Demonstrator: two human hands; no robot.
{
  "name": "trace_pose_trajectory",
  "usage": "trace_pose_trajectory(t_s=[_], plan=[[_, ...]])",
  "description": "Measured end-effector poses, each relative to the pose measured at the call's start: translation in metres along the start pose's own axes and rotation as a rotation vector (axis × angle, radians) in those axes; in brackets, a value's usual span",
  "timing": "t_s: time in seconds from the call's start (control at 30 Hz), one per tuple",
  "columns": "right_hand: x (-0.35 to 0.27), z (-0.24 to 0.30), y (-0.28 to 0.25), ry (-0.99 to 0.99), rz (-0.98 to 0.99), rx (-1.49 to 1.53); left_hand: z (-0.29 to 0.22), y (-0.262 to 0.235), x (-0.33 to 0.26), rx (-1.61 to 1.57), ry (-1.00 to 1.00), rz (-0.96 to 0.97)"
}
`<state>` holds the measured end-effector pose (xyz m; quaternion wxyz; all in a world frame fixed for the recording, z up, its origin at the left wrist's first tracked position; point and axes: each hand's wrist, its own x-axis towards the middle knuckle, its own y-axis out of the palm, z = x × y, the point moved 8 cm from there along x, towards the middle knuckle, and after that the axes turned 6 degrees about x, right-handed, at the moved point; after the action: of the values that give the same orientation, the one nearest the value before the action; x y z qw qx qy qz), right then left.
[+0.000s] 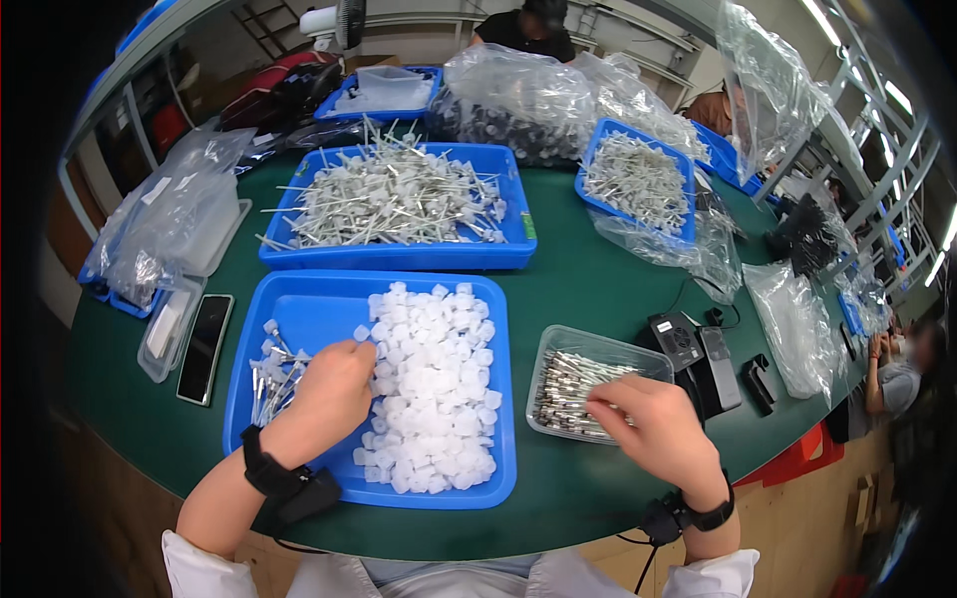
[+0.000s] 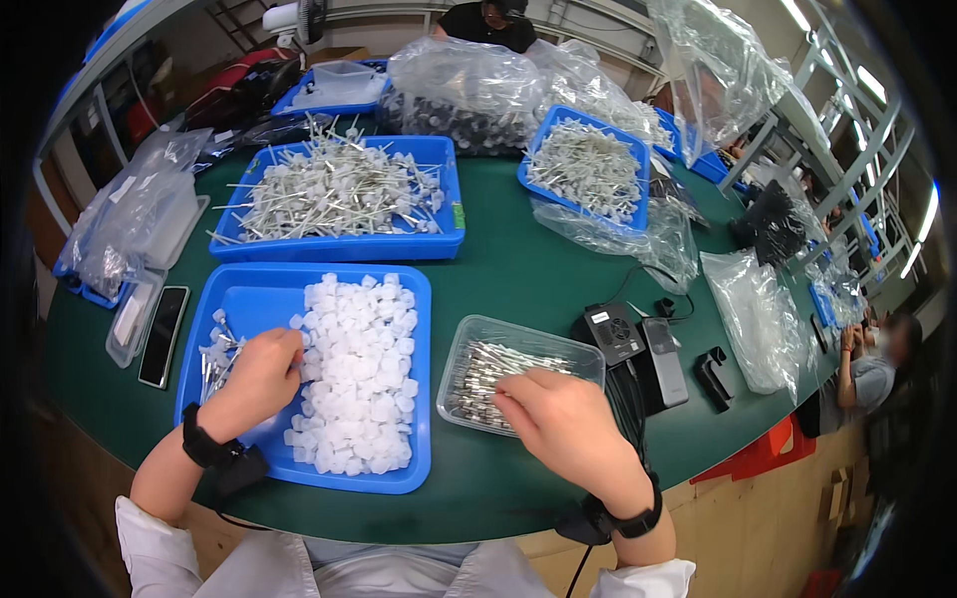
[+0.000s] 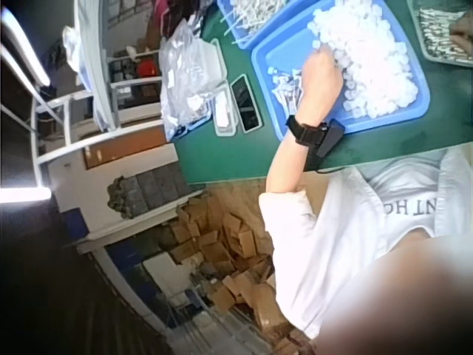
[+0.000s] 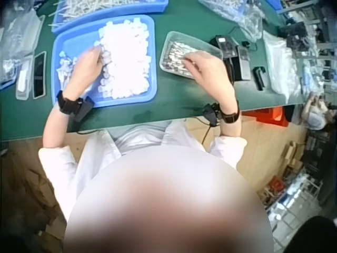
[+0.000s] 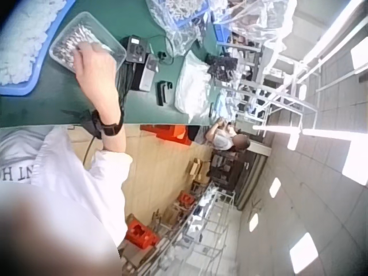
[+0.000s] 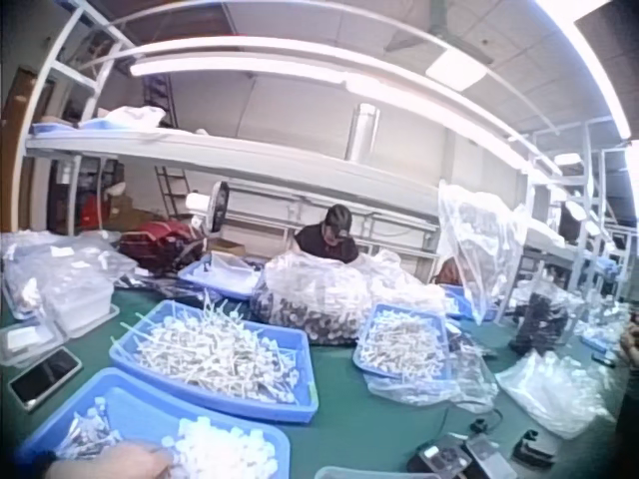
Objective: Assemble small white plastic caps with metal pin components.
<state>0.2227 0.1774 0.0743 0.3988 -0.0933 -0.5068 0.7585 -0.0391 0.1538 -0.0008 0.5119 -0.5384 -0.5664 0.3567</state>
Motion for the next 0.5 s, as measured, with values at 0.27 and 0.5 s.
trace_pose_trajectory(t_s=[0.27, 0.5], plan=[[0.015, -0.033, 0.048, -0.106, 0.166, -0.395, -0.009, -0.042, -0.044, -1.179, -0.255, 0.112], [0.014, -0.033, 0.048, -0.099, 0.151, -0.477, -0.033, -0.023, -0.059, -1.952, -0.21, 0.133]])
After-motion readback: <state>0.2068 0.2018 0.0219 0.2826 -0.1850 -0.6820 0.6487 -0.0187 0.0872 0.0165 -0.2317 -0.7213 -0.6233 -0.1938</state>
